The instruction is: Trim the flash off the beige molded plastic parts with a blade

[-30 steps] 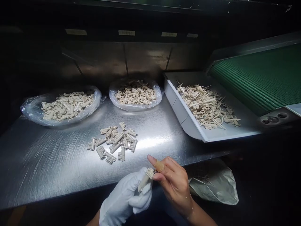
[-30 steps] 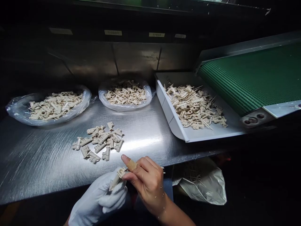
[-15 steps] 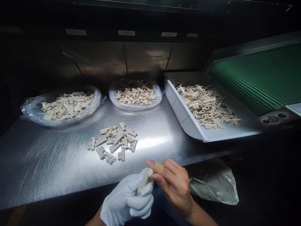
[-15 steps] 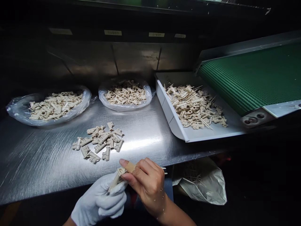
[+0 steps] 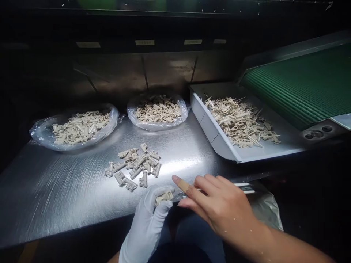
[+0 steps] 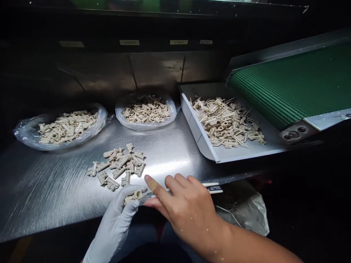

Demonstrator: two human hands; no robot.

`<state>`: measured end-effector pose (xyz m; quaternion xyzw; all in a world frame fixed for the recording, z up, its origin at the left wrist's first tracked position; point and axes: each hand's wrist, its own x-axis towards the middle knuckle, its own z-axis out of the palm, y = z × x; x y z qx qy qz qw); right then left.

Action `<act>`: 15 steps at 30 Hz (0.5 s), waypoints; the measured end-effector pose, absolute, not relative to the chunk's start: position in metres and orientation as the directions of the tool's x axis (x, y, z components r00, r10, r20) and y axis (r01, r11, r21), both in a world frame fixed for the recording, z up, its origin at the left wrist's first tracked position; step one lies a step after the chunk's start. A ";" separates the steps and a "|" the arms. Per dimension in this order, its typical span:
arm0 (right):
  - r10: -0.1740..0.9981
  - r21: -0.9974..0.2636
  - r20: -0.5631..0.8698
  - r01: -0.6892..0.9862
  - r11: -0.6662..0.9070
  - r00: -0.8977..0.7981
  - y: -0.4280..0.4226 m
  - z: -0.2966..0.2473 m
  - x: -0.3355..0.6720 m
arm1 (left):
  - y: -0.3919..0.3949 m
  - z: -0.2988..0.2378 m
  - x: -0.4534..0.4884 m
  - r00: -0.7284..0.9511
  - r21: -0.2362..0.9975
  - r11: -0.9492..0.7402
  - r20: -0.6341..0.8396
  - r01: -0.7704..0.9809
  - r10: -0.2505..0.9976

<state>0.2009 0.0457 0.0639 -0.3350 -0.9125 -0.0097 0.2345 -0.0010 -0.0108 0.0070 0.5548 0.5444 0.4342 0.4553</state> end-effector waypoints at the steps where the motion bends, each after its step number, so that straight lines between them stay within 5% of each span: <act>1: 0.592 -0.085 0.451 0.628 0.773 -0.668 0.047 0.071 0.201 | -0.012 0.005 -0.001 0.025 0.962 -0.045 0.040 0.269 0.999; 6: 0.510 0.118 0.489 0.633 0.765 -0.708 0.046 0.096 0.193 | -0.013 0.001 0.001 -0.039 0.891 -0.147 0.181 0.430 0.983; 10: 0.472 0.180 0.473 0.606 0.775 -0.744 0.042 0.106 0.186 | -0.010 0.006 0.003 -0.090 0.982 0.067 -0.051 0.178 0.995; 15: 0.428 0.221 0.452 0.563 0.796 -0.783 0.036 0.107 0.181 | -0.009 0.006 0.003 0.053 0.964 0.258 -0.255 -0.061 0.965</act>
